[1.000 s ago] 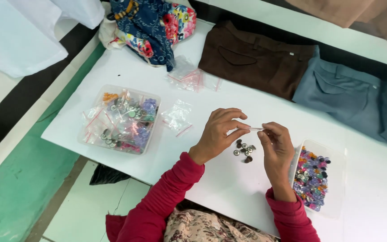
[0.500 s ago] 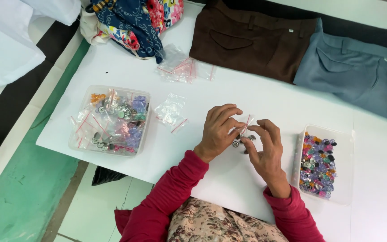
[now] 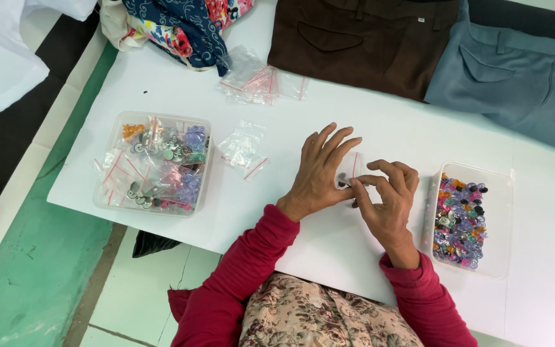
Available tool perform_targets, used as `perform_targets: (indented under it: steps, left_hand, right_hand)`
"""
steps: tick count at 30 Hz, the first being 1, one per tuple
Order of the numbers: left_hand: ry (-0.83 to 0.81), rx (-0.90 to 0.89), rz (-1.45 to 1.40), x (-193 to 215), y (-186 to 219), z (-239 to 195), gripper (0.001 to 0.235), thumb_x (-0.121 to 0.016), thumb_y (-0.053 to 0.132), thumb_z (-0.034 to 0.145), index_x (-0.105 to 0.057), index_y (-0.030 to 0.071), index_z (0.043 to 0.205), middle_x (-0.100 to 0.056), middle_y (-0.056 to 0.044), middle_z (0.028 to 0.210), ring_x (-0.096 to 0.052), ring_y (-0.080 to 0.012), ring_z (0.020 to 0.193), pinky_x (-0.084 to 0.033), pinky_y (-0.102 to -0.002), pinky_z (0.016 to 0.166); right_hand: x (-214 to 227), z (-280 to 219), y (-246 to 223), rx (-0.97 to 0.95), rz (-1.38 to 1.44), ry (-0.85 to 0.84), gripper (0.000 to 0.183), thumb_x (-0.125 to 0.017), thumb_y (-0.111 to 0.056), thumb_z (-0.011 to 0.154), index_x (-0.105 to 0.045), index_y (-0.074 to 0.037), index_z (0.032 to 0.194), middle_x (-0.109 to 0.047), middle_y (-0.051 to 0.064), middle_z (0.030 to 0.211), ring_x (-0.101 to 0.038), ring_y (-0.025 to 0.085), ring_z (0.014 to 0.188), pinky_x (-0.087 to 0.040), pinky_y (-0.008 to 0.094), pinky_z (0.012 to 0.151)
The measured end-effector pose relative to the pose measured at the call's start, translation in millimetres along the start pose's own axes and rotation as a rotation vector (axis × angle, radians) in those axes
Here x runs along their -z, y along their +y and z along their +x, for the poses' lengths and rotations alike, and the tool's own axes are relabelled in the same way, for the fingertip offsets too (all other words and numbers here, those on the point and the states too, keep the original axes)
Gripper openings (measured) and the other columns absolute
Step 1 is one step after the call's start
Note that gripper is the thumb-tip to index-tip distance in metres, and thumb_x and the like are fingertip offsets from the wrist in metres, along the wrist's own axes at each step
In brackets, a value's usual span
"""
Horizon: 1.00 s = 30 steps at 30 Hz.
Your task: The person sorts colorful buttons from a plastic container into small ziplock bags. They pick buttons from the pile, place them into a bag, and seal it before repeating the process with a new bag.
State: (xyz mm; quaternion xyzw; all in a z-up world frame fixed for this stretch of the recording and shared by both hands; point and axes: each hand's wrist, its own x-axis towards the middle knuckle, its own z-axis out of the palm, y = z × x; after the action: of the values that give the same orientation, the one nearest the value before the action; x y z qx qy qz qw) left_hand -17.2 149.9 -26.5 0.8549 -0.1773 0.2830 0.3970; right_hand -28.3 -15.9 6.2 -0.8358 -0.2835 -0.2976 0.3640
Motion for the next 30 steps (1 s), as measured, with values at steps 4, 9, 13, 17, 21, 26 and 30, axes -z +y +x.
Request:
perform_targets:
  steps: [4,9,13,17,21,26,30]
  left_hand:
    - [-0.033,-0.026,0.010,3.7,-2.7,-2.4,0.071,-0.083,0.046,0.081,-0.054,0.026,0.142,-0.045,-0.004,0.156,-0.027,-0.0394,0.155,-0.022,-0.069,0.120]
    - [-0.014,-0.045,0.003,-11.4,-17.1,-13.2,0.065,-0.081,0.049,0.082,-0.057,0.025,0.138,-0.064,-0.001,0.137,-0.045,-0.0272,0.147,-0.016,-0.064,0.125]
    - [-0.036,-0.047,-0.014,-19.1,-18.3,-17.7,0.063,-0.080,0.048,0.085,-0.056,0.023,0.138,-0.069,0.003,0.133,-0.055,-0.0195,0.138,-0.013,-0.060,0.128]
    - [-0.046,-0.065,-0.030,-14.5,-18.5,-15.9,0.062,-0.077,0.048,0.088,-0.054,0.021,0.139,-0.070,0.002,0.132,-0.054,-0.0166,0.139,-0.013,-0.059,0.129]
    - [-0.056,-0.065,-0.023,-7.0,-19.8,-12.7,0.058,-0.080,0.043,0.087,-0.055,0.022,0.135,-0.074,0.002,0.125,-0.054,-0.0131,0.139,-0.014,-0.056,0.130]
    - [0.045,0.010,0.000,25.2,-38.1,-0.8,0.056,-0.084,0.042,0.085,-0.060,0.020,0.131,-0.073,0.002,0.126,-0.059,-0.0198,0.134,-0.016,-0.058,0.126]
    - [0.105,0.041,0.032,36.5,-46.9,0.5,0.061,-0.088,0.041,0.082,-0.061,0.018,0.131,-0.072,0.001,0.127,-0.059,-0.0224,0.133,-0.017,-0.059,0.125]
  right_hand:
    - [-3.3,-1.9,1.4,0.037,-0.070,-0.030,0.017,-0.080,-0.020,0.096,-0.071,-0.012,0.084,-0.065,0.005,0.115,-0.050,0.029,0.108,-0.037,0.042,0.090]
    - [-6.2,-6.9,5.9,0.056,-0.109,-0.028,0.018,-0.078,-0.020,0.098,-0.070,-0.011,0.084,-0.063,0.005,0.118,-0.049,0.029,0.110,-0.036,0.043,0.090]
    - [-4.5,-7.0,7.1,0.046,-0.100,-0.054,0.016,-0.076,-0.022,0.100,-0.071,-0.012,0.088,-0.063,0.006,0.121,-0.049,0.029,0.111,-0.034,0.042,0.090]
    - [-0.6,-0.1,6.2,-0.108,0.069,-0.189,0.044,-0.046,-0.044,0.112,-0.075,-0.012,0.111,-0.058,0.012,0.131,-0.049,0.033,0.118,-0.035,0.047,0.099]
    - [8.0,6.2,-6.2,-0.428,0.337,-0.278,0.061,-0.026,-0.050,0.115,-0.072,-0.012,0.128,-0.055,0.015,0.137,-0.055,0.034,0.121,-0.041,0.054,0.103]
    - [2.4,-0.9,14.7,-0.418,0.261,-0.244,0.019,-0.067,-0.018,0.105,-0.076,-0.011,0.120,-0.068,0.007,0.105,-0.060,0.022,0.100,-0.044,0.039,0.095]
    - [-10.9,-13.5,23.8,-0.179,-0.174,-0.418,0.024,-0.082,-0.014,0.092,-0.080,-0.016,0.116,-0.070,0.004,0.092,-0.057,0.021,0.091,-0.041,0.038,0.090]
